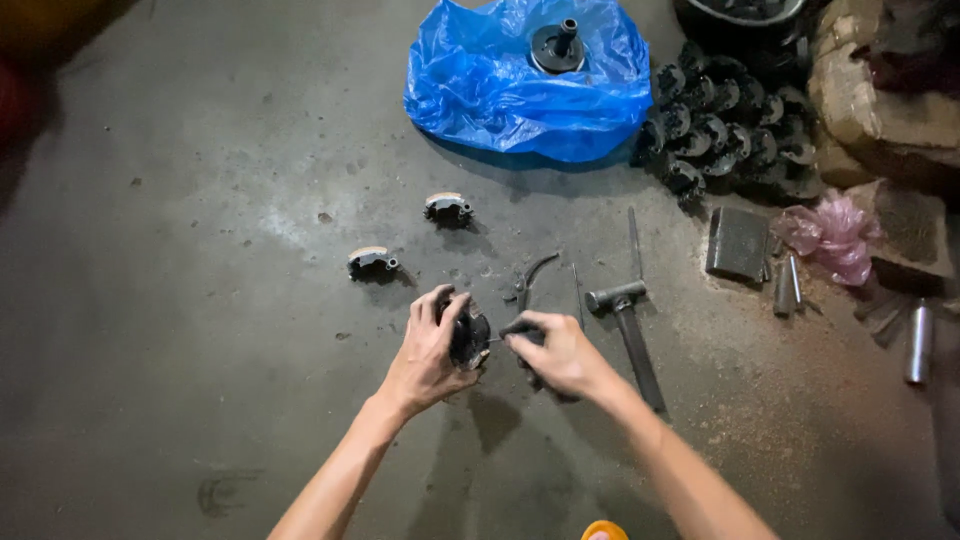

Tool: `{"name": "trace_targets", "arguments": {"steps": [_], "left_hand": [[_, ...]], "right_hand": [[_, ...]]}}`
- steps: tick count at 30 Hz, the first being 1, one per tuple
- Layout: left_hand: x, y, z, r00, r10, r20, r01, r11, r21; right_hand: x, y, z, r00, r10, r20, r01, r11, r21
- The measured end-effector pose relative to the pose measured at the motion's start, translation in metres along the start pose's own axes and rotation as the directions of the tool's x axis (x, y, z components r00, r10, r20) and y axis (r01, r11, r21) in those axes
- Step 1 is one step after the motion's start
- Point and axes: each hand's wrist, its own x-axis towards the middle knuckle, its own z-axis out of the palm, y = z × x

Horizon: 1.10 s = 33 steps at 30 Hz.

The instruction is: Assembling a centrifugal clutch assembly by installing shoes and springs onto a hub using pliers and a hammer.

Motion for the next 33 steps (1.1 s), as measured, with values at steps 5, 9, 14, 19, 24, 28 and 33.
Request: {"name": "trace_targets", "arguments": {"steps": [5,9,14,19,24,28,33], "left_hand": [[0.004,0.015,-0.018,0.983,0.084,0.164,-0.126,0.955,0.27],[0.002,0.027,-0.031,0.964,0.14,0.225,-0.222,0.891,0.396],[-0.001,0.032,-0.031,0.926,0.066,0.371,-0.203,0.917,0.343],[0.007,0.021,-0.034,0.928,-0.044,0.37,-0.075,0.95,0.302],[0.003,-0.004,-0.03,0.921,-0.328,0.21,0.284,0.935,0.214],[0.001,-0.029,-0.011,0.903,-0.386,0.187,0.359,0.919,0.161],[0.009,-0.031,-0.014,0.935,-0.345,0.077,0.341,0.938,0.059]], "right_hand": [[0.017,-0.015,-0.018,0.968,0.184,0.173,-0.168,0.98,-0.105],[0.011,-0.021,-0.015,0.926,0.295,0.235,-0.29,0.955,-0.06],[0.027,0.01,-0.023,0.885,0.26,0.387,-0.241,0.966,-0.098],[0.019,0.02,-0.023,0.924,0.22,0.313,-0.24,0.971,0.024],[0.019,0.1,-0.026,0.972,-0.013,-0.235,-0.08,0.921,-0.381],[0.033,0.168,-0.009,0.972,-0.141,-0.186,-0.033,0.707,-0.706],[0.027,0.143,-0.02,0.92,-0.28,-0.274,0.035,0.756,-0.654]]}}
